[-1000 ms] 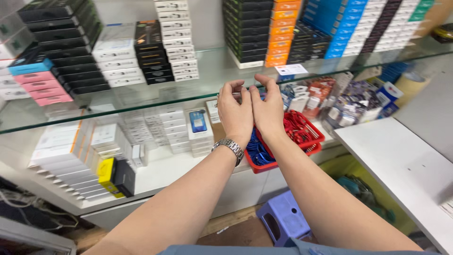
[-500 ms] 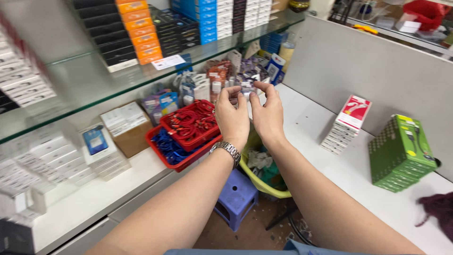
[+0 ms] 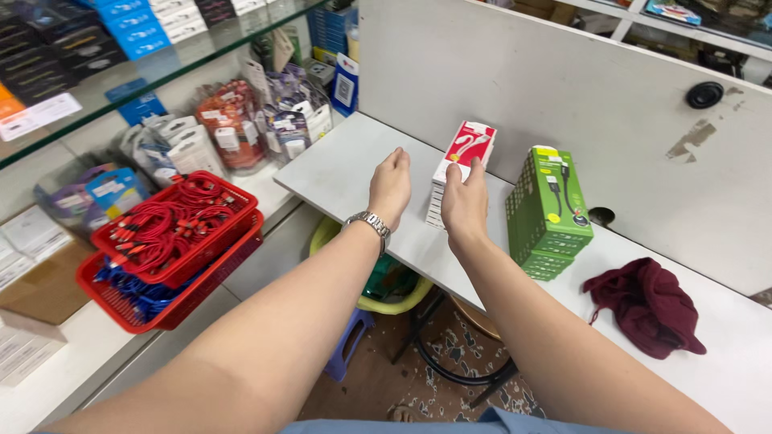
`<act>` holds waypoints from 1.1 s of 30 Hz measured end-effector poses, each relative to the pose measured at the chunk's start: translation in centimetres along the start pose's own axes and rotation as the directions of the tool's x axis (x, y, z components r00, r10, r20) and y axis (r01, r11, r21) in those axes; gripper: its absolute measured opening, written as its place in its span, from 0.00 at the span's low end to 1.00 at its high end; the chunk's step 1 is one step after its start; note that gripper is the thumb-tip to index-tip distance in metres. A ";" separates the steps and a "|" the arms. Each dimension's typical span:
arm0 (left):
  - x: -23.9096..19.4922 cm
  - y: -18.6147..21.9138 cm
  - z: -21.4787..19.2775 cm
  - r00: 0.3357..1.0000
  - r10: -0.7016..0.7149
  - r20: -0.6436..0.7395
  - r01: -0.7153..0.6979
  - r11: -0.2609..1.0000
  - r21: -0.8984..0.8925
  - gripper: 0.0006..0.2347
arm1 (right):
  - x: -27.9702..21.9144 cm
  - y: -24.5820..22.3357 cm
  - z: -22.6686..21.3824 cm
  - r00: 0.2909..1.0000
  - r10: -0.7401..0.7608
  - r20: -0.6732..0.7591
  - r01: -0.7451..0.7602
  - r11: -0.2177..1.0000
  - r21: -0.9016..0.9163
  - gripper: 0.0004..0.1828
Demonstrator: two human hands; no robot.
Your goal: The person wipes small product boxes with a cloth and stacks them on a glass shelf in an electronics shop. They handle multiple box types, including red, green, black, and orange packaging, and arrange them in neat columns.
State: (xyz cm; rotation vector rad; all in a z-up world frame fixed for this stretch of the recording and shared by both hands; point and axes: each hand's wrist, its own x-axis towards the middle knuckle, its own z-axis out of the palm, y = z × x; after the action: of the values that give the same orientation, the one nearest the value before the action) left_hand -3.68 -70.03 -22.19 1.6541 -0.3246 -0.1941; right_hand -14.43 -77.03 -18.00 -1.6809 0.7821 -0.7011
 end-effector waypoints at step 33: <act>4.9 -7.1 6.8 0.701 -0.378 0.605 0.536 0.838 -0.098 0.40 | 7.7 12.5 -0.2 0.852 0.272 0.447 -0.450 0.818 0.359 0.55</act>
State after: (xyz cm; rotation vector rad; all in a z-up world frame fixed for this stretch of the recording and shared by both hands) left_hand -0.51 -77.42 -29.66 1.3450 -0.2987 -1.0925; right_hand -11.71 -85.54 -29.69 -1.1347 0.5836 -0.2388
